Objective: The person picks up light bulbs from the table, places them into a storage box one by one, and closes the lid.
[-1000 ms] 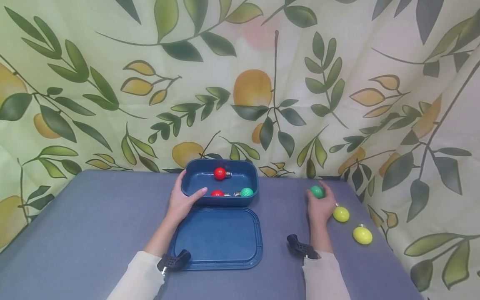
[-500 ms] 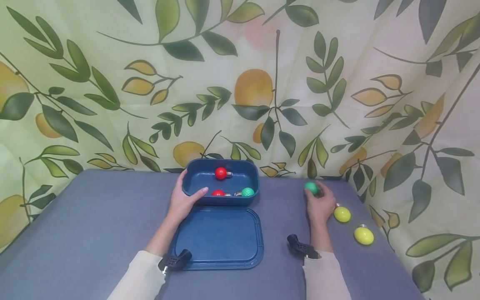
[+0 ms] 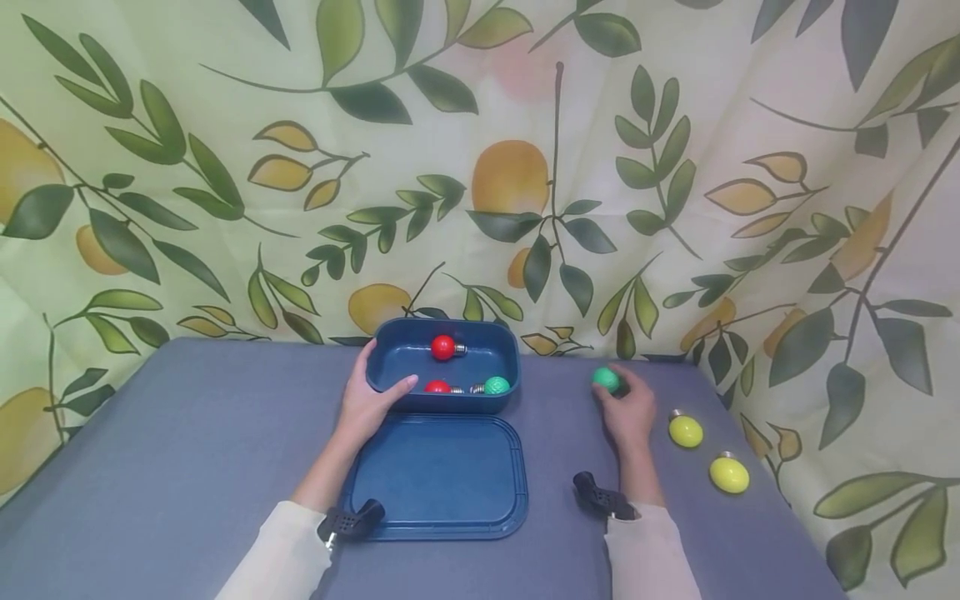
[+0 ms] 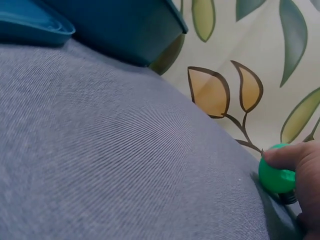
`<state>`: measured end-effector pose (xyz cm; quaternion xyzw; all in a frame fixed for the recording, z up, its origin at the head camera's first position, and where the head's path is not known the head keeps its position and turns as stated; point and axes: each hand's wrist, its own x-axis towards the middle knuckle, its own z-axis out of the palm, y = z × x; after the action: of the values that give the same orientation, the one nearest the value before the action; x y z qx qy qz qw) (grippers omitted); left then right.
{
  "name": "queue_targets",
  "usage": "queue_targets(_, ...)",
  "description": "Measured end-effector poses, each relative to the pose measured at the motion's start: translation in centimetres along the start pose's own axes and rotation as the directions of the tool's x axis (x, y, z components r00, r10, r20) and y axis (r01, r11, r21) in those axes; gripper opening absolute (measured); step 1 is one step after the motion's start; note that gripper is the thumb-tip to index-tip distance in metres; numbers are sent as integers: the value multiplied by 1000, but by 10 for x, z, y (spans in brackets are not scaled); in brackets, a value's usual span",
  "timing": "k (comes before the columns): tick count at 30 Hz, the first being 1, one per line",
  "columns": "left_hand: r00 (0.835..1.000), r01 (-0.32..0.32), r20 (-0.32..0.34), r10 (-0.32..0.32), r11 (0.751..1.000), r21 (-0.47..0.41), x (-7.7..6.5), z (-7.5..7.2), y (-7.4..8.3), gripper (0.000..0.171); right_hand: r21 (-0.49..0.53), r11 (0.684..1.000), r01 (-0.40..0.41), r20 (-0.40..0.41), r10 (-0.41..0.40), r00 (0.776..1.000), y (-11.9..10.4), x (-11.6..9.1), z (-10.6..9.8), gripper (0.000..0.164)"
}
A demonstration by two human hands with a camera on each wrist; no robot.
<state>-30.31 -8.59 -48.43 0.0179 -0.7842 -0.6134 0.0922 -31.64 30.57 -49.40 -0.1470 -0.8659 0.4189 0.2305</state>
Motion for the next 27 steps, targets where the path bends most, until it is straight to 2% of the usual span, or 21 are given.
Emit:
queue_targets(7, 1000, -8, -5, 8, 1000, 2, 0, 0, 1, 97, -16, 996, 85, 75, -83, 994, -3, -2, 5, 49)
queue_targets(15, 1000, -12, -3, 12, 1000, 1, 0, 0, 1, 97, -12, 993, 117, 156, -114, 981, -8, -7, 11, 49)
queue_targets(24, 1000, -14, -5, 14, 1000, 3, 0, 0, 1, 97, -30, 984, 178, 242, -165, 956, -13, -11, 17, 52)
queue_targets(27, 1000, -11, -4, 11, 1000, 0, -1, 0, 2, 97, -36, 977, 212, 275, -194, 942, -13, -11, 18, 51)
